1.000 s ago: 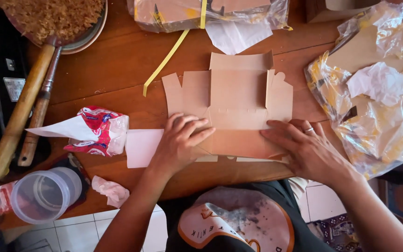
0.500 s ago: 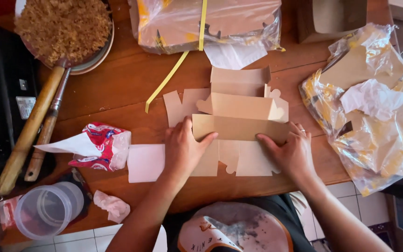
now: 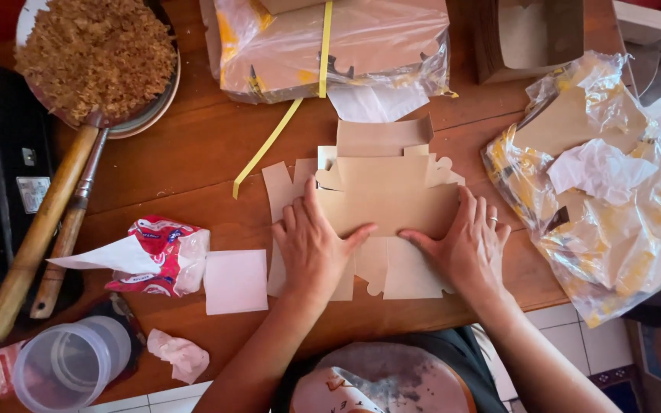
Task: The person folds flat cardboard pieces into small rectangular boxes by hand. They fold the side flaps, tuck tabs into slots, and press the edges to form the box shape. The process is repeated for multiple boxes on a wooden table.
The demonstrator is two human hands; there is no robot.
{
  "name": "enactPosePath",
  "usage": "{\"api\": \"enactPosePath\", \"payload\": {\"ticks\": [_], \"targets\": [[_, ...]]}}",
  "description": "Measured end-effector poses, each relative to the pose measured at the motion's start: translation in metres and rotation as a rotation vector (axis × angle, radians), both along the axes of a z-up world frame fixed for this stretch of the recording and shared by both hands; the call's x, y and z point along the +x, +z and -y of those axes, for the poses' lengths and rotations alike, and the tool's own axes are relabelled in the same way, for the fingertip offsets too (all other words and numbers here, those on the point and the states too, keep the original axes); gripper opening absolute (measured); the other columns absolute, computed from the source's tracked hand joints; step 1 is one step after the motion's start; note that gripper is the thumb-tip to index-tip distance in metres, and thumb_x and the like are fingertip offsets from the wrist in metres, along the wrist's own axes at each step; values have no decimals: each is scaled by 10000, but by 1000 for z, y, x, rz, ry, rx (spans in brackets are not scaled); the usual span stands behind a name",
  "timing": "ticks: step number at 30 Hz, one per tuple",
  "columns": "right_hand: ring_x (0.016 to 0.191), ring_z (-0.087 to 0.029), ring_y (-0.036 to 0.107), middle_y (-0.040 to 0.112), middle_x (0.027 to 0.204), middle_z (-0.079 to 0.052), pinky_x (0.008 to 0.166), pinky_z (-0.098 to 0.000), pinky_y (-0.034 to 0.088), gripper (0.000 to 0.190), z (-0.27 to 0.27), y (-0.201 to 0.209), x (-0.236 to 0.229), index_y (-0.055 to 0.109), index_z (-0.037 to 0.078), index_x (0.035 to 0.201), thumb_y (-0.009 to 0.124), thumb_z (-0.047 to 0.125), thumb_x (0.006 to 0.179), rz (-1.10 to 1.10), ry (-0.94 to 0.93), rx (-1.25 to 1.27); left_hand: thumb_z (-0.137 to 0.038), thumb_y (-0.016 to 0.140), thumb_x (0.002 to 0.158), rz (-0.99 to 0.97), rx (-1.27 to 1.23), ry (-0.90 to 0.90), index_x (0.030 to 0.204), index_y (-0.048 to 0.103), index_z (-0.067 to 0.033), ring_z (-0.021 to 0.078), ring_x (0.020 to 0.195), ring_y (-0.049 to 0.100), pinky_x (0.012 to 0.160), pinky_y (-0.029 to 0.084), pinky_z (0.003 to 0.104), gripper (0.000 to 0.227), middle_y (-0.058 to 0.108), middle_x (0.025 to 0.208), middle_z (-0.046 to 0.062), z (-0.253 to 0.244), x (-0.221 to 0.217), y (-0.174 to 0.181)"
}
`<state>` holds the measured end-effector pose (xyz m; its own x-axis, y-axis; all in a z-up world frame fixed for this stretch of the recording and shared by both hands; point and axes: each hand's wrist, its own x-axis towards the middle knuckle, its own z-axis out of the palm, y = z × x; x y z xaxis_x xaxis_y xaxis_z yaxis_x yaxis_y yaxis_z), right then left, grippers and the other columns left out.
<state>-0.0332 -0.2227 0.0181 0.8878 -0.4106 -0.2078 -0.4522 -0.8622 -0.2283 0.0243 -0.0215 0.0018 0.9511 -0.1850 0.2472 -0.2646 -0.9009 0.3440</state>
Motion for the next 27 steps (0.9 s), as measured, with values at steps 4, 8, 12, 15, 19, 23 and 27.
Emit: {"api": "enactPosePath", "payload": {"ticks": [4, 8, 12, 15, 19, 23, 27], "targets": [[1186, -281, 457, 494, 1156, -75, 959, -476, 365, 1076, 9, -6, -1, 351, 96, 1450, 731, 699, 643, 7, -42, 99, -839, 643, 593, -45, 53, 7, 1478, 320, 1, 335, 943, 571, 743, 452, 482, 1262, 568, 1074, 177, -7, 2, -3], [1078, -222, 476, 474, 1007, 24, 919, -453, 352, 933, 31, -22, -12, 401, 222, 1400, 809, 567, 634, 57, -67, 225, -801, 644, 628, -124, 100, 14, 1478, 336, -17, 350, 968, 564, 736, 456, 499, 1197, 563, 1108, 173, -23, 0, -1], [1036, -195, 482, 472, 975, 49, 904, -423, 337, 865, 45, -42, -16, 482, 215, 1330, 833, 552, 615, 129, -50, 309, -783, 678, 613, -185, 75, 40, 1465, 361, -51, 350, 1002, 534, 758, 447, 498, 1167, 533, 1160, 151, -23, 1, -6], [944, -259, 563, 539, 927, -5, 855, -439, 395, 583, 49, -49, -25, 560, 143, 1074, 857, 455, 682, 314, -67, 370, -601, 821, 607, -187, -56, -14, 1469, 367, -79, 341, 1038, 528, 788, 418, 477, 1106, 536, 1209, 140, -25, -3, -4], [920, -357, 637, 625, 893, -111, 821, -447, 515, 336, 66, -56, -38, 610, 67, 896, 834, 276, 756, 481, 226, 364, -332, 878, 636, -82, -325, -125, 1448, 384, -54, 314, 1113, 532, 904, 423, 435, 990, 533, 1294, 135, -41, -9, -24], [981, -302, 668, 737, 1070, 3, 856, -424, 523, 86, 58, -23, -39, 662, 174, 786, 712, 104, 775, 499, 471, 584, -20, 799, 598, -55, -259, -364, 1445, 468, -125, 347, 1210, 471, 1030, 378, 476, 916, 480, 1373, 119, -64, -5, -8], [1034, -321, 648, 696, 1223, -21, 886, -436, 503, 61, 54, -12, -43, 647, 163, 792, 679, 113, 803, 454, 537, 580, -131, 668, 847, 86, -123, -528, 1434, 503, -273, 358, 1308, 422, 1076, 343, 514, 626, 414, 1459, 129, -67, 5, -25]]}}
